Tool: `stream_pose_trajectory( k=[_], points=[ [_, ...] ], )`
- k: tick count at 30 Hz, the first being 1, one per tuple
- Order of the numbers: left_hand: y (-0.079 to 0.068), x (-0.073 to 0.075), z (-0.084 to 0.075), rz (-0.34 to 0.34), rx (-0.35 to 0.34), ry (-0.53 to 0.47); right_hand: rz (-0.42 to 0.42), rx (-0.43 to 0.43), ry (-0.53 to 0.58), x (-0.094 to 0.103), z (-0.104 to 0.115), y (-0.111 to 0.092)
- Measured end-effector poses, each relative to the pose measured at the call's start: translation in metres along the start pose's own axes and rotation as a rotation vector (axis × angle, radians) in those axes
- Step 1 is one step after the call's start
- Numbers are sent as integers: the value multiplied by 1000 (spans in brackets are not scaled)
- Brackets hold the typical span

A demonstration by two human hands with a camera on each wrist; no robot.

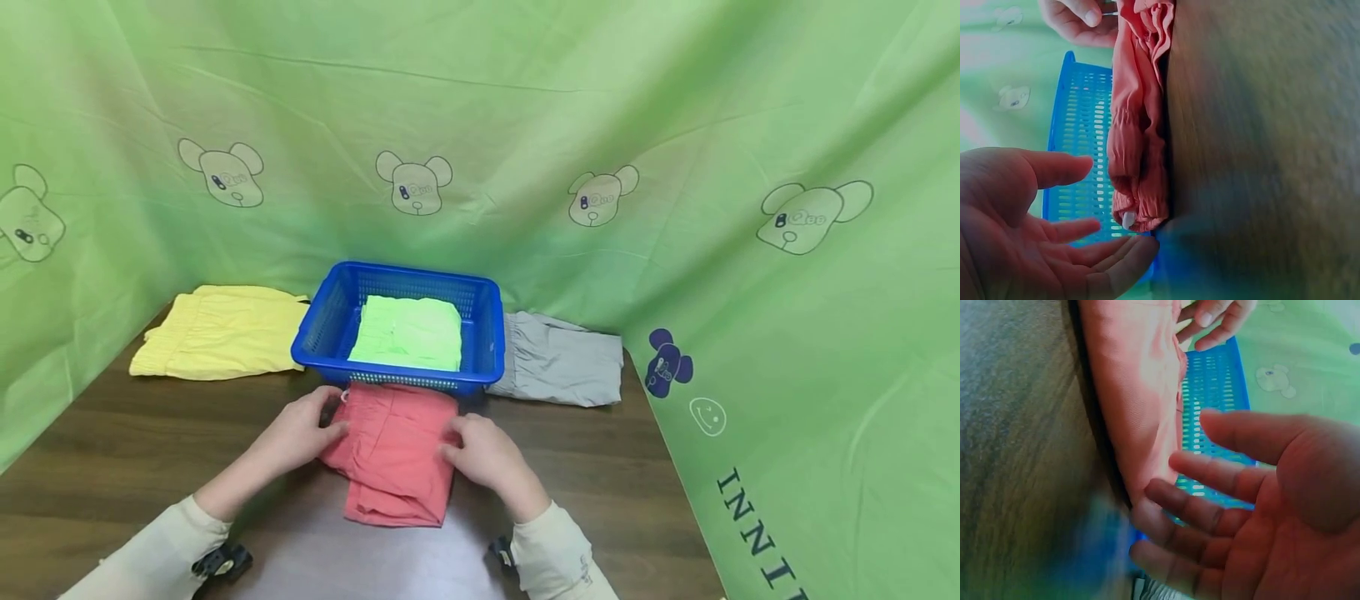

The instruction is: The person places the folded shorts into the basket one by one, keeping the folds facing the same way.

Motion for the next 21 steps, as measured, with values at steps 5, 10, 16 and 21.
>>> stream_pose_trajectory(
  k=[5, 10, 16, 21],
  points=[
    [-1, -2, 1, 58, 55, -95, 9, -123, 106, 1, -5, -2],
    [0, -3, 4, 98, 76, -148, 50, -218, 127, 1, -7, -2],
    [3, -2, 9, 137, 119, -214, 62, -227, 141, -1, -6, -2],
    [3, -2, 9, 158, 142, -264, 93, -233, 273, -3, -3, -5]
  ],
)
Point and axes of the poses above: each hand's wrist, its own y-axis towards the middle knuckle, its own x-axis out of the back of the hand, z = x × y, the point moved 2 cm from there along y, towards the middle knuckle, and after that the axes turned 15 degrees about z, right-handed, at the moved point
